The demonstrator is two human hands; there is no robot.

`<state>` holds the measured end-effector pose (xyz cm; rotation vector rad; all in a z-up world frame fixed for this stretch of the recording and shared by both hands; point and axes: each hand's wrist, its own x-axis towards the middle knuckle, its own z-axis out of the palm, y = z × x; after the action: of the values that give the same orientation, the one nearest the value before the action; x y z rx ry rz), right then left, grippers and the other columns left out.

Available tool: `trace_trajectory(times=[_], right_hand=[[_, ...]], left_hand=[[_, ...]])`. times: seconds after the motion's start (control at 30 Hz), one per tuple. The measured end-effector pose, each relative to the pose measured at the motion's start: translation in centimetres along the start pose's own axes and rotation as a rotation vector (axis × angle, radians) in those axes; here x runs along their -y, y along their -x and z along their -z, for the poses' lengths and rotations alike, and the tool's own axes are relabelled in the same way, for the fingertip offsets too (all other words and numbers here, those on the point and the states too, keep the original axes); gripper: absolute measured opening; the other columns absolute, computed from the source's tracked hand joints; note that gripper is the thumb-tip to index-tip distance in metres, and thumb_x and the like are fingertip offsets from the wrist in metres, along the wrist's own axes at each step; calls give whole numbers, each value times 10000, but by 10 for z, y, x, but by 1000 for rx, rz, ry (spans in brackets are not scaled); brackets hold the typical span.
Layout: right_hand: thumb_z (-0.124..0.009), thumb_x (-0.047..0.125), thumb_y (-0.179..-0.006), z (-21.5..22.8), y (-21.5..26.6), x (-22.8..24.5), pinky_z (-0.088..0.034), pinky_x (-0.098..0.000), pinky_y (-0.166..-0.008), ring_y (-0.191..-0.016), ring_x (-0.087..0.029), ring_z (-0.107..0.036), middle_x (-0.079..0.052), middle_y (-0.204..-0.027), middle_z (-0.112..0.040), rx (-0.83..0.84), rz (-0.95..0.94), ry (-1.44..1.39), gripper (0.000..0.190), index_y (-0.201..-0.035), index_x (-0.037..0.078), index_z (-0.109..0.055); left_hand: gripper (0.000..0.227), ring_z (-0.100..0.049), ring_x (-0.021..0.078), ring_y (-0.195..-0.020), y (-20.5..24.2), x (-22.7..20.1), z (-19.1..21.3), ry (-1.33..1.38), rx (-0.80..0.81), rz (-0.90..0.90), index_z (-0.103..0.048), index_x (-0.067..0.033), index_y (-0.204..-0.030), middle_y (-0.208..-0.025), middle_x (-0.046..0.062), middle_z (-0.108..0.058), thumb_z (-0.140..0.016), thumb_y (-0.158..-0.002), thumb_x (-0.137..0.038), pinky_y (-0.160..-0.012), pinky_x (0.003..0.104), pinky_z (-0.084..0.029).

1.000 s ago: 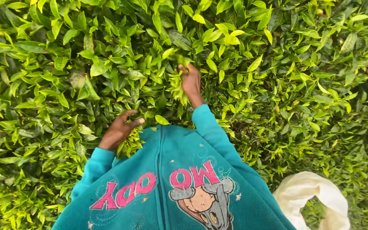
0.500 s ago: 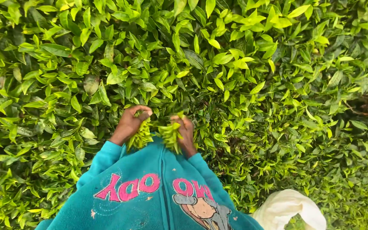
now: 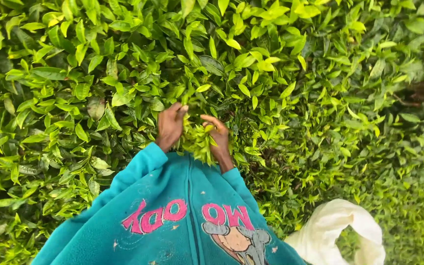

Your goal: The person picks tea leaves from a dense bush by hand, using both hands to pluck the leaves and gather them into a bundle. The person continues to harvest leaves from different sections of the bush throughout the video.

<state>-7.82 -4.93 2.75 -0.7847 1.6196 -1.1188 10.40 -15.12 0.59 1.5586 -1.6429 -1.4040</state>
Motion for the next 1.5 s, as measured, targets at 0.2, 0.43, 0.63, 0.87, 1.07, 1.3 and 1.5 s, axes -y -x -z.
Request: trace_trajectory(times=[0.2,0.43,0.63,0.87,1.07,1.3,1.5], right_hand=[[-581,-15,-1114,-43,-42,26,-302,-680,-1323,-1580,-550,-394,-350,-1702,-422,108,-4,84,612,-1706,113,-494],[-627,405,-1153,-53,-82,14,-572,-577,-926,-978,-385,-794,-125,-1028,-802,135,23,466,293,-1075,168,-780],[-660,189,-1146,-69,-69,78,-604,-684,-1023,-1258,-540,-710,-303,-1290,-723,207,11,378,163,-1267,92,-608],[-555,459,-1184,-64,-61,30,-551,-552,-934,-1006,-356,-731,-199,-968,-764,100,-27,362,412,-1096,109,-754],[-411,584,-1186,-61,-58,67,-409,-571,-1120,-1160,-384,-600,-217,-1136,-664,-81,-218,122,620,-1092,34,-682],[-701,192,-1085,-77,-116,3,-488,-429,-1063,-1072,-166,-625,-104,-1063,-711,-179,-67,-116,262,-1179,-46,-759],[-637,348,-1178,-61,-63,64,-532,-402,-886,-820,-152,-615,-13,-796,-629,17,187,193,330,-975,116,-755]], left_hand=[[356,-584,253,-674,39,-30,29,386,102,-78,-730,-68,-964,-747,131,-671,-504,-1207,-200,-905,454,-541],[495,-527,200,-621,46,-3,67,457,38,90,-717,-66,-887,-734,128,-701,-419,-1234,-255,-817,411,-493],[162,-771,250,-890,59,-24,84,706,-44,193,-804,-47,-1058,-1036,189,-828,-681,-1107,-138,-950,449,-637],[260,-789,235,-735,46,1,97,984,-66,203,-689,31,-1252,-1027,168,-714,-711,-1005,-48,-667,419,-746],[226,-679,311,-1260,25,5,98,505,-188,137,-768,-69,-1302,-1263,178,-755,-598,-1159,-29,-1247,567,-408],[436,-493,144,-537,-38,-25,91,196,-52,490,-793,-103,-1205,-705,34,-615,-503,-1232,-428,-613,383,-492],[703,-635,509,-1407,-70,9,87,-170,178,392,-751,-40,-1352,-1337,306,-761,-242,-1208,-503,-1298,615,-378]])
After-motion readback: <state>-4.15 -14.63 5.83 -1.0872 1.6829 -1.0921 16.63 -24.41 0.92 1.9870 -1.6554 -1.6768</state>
